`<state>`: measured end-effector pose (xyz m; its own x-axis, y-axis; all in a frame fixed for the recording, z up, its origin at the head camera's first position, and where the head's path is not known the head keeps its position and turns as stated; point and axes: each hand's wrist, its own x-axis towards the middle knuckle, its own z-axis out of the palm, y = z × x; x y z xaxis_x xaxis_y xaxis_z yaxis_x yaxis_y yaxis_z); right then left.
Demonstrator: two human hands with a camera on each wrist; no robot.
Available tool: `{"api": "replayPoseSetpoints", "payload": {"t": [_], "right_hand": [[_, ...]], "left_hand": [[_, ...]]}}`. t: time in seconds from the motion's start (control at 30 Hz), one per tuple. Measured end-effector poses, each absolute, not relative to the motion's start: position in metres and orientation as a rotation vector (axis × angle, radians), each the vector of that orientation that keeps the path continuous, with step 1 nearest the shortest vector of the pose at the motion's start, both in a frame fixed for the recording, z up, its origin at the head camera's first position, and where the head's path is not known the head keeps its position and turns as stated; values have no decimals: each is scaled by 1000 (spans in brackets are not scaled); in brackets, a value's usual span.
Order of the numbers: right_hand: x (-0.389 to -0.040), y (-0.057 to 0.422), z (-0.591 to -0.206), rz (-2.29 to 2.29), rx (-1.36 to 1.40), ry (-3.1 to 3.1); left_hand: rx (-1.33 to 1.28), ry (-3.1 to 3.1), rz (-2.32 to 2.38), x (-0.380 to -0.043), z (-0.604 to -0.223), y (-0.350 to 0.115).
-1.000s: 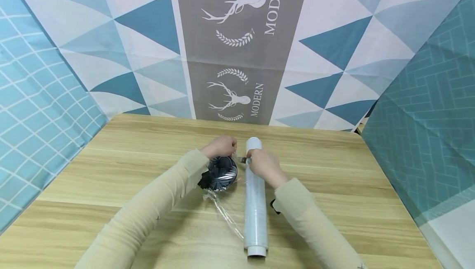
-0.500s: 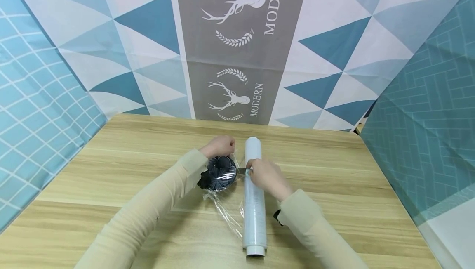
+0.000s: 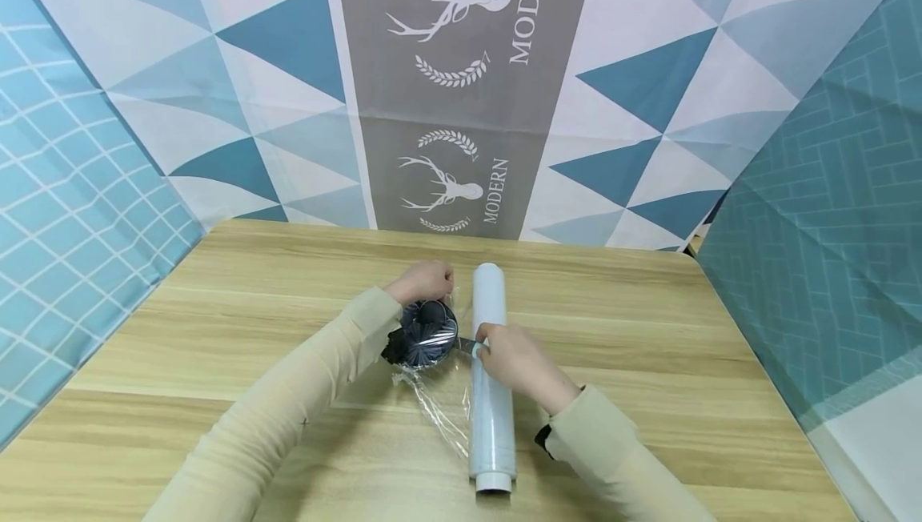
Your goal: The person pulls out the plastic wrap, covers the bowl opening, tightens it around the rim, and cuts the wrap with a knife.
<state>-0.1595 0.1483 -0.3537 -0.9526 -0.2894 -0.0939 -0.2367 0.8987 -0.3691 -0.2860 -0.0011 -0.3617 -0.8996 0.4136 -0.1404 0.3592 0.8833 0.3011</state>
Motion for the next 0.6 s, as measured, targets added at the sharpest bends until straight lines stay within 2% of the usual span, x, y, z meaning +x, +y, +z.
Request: {"api": "replayPoseSetpoints", "payload": {"t": [0.17,0.6], "right_hand": [[-150,147,-351,-569,-387,2879],[-131,148,-350,-602,-392,2847]], "left_hand": [[608,2864,424,-277,-356,-3],[694,2733,440,-285,-362,-1]]}}
